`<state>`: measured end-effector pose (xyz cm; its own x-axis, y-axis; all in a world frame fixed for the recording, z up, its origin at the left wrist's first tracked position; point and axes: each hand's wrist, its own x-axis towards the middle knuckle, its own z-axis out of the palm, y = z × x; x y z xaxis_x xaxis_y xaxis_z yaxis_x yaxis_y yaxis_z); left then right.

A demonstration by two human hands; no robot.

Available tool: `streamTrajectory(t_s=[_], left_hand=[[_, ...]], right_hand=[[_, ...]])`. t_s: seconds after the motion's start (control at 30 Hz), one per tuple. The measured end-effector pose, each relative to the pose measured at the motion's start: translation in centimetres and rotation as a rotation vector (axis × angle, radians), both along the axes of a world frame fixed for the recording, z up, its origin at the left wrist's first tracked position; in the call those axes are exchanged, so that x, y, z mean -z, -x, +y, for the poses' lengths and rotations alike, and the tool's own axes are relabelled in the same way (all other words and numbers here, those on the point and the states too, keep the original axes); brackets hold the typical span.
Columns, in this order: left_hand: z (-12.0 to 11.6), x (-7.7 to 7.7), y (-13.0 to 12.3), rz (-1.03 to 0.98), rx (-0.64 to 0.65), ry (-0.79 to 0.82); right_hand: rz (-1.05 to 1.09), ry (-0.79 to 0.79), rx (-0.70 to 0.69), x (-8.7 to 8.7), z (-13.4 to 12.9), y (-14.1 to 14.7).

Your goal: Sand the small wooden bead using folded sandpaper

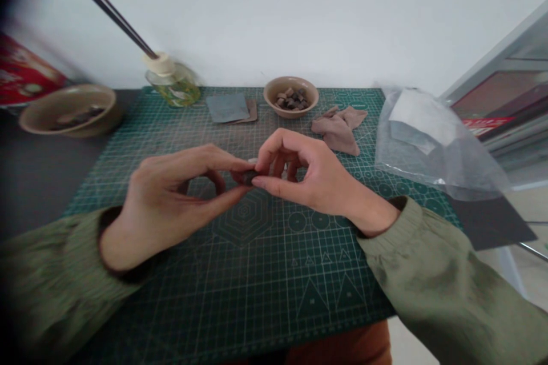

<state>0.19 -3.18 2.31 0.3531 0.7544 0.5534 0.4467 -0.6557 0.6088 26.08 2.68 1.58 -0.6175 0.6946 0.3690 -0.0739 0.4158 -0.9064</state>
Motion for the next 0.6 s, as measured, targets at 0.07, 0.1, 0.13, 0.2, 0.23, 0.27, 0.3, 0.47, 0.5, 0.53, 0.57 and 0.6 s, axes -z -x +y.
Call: streamTrajectory(t_s=[0.07, 0.1, 0.13, 0.2, 0.23, 0.27, 0.3, 0.47, 0.5, 0.53, 0.57, 0.6], left_hand=[[-0.04, -0.02, -0.08, -0.016, 0.006, 0.014], [-0.04, -0.01, -0.11, -0.024, 0.009, 0.024], [-0.03, 0.02, -0.11, -0.033, 0.01, 0.034], [0.01, 0.11, -0.08, -0.052, 0.009, 0.05], [0.02, 0.15, -0.04, -0.06, 0.005, 0.054], [0.01, 0.18, 0.0, -0.064, -0.002, 0.059], [-0.01, 0.19, 0.05, -0.064, -0.012, 0.065], [-0.26, -0.01, 0.11, -0.058, -0.053, 0.102], [-0.31, -0.07, 0.09, -0.06, -0.055, 0.1], [-0.35, -0.13, 0.07, -0.06, -0.055, 0.098], [-0.39, -0.18, 0.05, -0.057, -0.054, 0.096], [-0.42, -0.23, 0.02, -0.054, -0.052, 0.094]], right_hand=[[0.005, -0.01, 0.013, 0.0, 0.03, 0.03], [0.01, -0.014, 0.017, -0.03, 0.04, 0.06], [0.018, -0.017, 0.019, -0.07, 0.06, 0.08], [0.034, -0.018, 0.018, -0.18, 0.09, 0.1], [0.043, -0.016, 0.018, -0.23, 0.1, 0.09], [0.045, -0.011, 0.02, -0.28, 0.11, 0.07], [0.041, -0.003, 0.027, -0.31, 0.11, 0.03], [-0.013, 0.041, 0.059, -0.27, 0.16, -0.24], [-0.014, 0.038, 0.058, -0.25, 0.17, -0.28], [-0.016, 0.033, 0.058, -0.26, 0.17, -0.31], [-0.02, 0.028, 0.06, -0.28, 0.16, -0.33], [-0.023, 0.027, 0.059, -0.33, 0.15, -0.35]])
